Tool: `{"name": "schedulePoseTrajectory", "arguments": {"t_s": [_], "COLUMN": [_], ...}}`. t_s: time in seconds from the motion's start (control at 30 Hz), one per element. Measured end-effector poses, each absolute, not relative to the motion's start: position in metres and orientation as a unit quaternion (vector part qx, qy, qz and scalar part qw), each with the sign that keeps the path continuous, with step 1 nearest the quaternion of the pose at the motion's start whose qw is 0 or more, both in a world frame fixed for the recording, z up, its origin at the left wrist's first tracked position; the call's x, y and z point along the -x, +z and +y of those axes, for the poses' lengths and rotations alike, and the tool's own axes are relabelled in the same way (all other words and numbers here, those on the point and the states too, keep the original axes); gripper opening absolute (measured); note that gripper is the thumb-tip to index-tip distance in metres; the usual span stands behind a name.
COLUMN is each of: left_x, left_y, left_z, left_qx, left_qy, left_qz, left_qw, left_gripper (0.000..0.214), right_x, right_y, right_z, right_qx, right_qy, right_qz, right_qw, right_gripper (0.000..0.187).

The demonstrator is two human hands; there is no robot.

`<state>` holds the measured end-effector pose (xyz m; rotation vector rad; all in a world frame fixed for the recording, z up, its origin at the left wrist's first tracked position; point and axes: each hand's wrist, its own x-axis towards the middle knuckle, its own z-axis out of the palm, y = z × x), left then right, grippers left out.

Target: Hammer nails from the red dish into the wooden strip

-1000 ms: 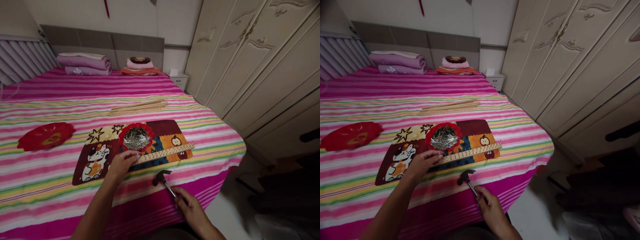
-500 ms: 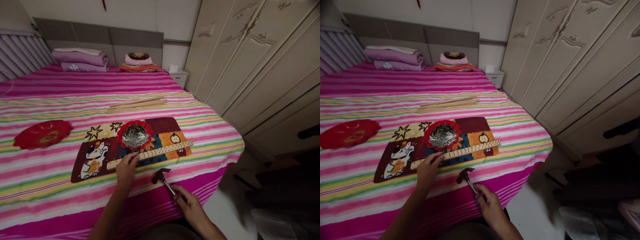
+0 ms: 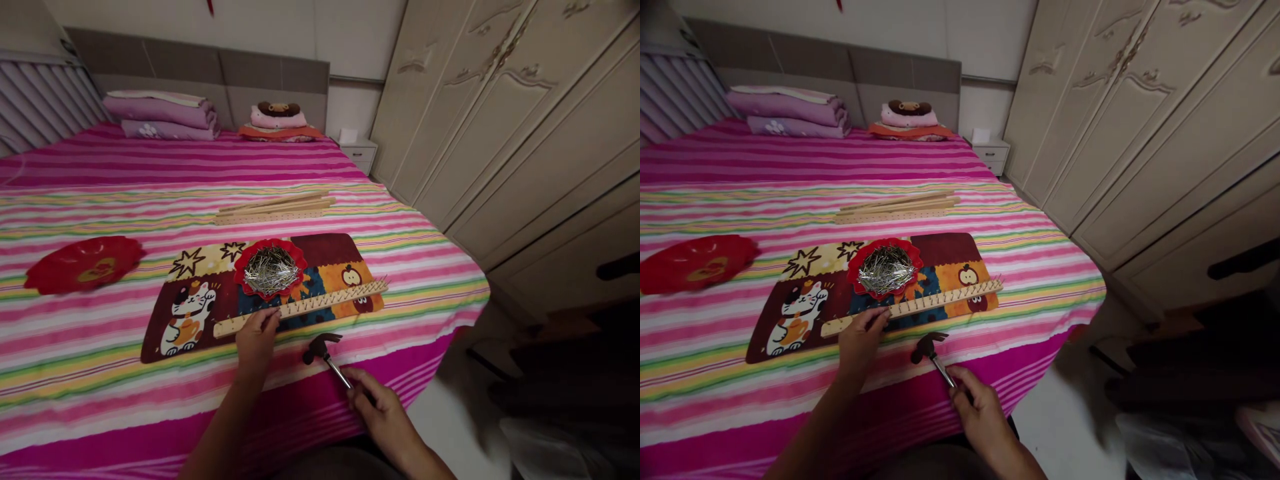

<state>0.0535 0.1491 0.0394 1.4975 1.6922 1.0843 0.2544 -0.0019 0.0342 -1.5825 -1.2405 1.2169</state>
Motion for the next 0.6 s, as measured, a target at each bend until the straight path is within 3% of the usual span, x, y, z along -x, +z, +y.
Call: {"name": "schedulePoseTrajectory", "arguments": {"t_s": [0.17,0.43,0.6], "left_x": [-0.057,-0.058,-0.057], "left_y": [0.039,0.034,0.036], "left_z": [0.149,0.148,0.146], "left_qx": [-0.635,-0.675,-0.685], "left_qy": [0.386,0.373,0.355], "left_qz": [0.629,0.607,0.609], "left_qw": [0.229,0.192,0.184], "left_gripper": [0.020,0.019,0.019], "right_x": [-0.251,-0.232,-0.225], "right_y": [0.068,0.114,0.114], "right_z": [0.015,0.060,0.072], "right_qx": [0.623,0.561,0.545], "right_qy": [0.404,0.241,0.248], "right_qz": [-0.545,-0.671,-0.714], "right_qw": [0.389,0.421,0.362], "right_gripper": [0.034,0.035,0.039]}}
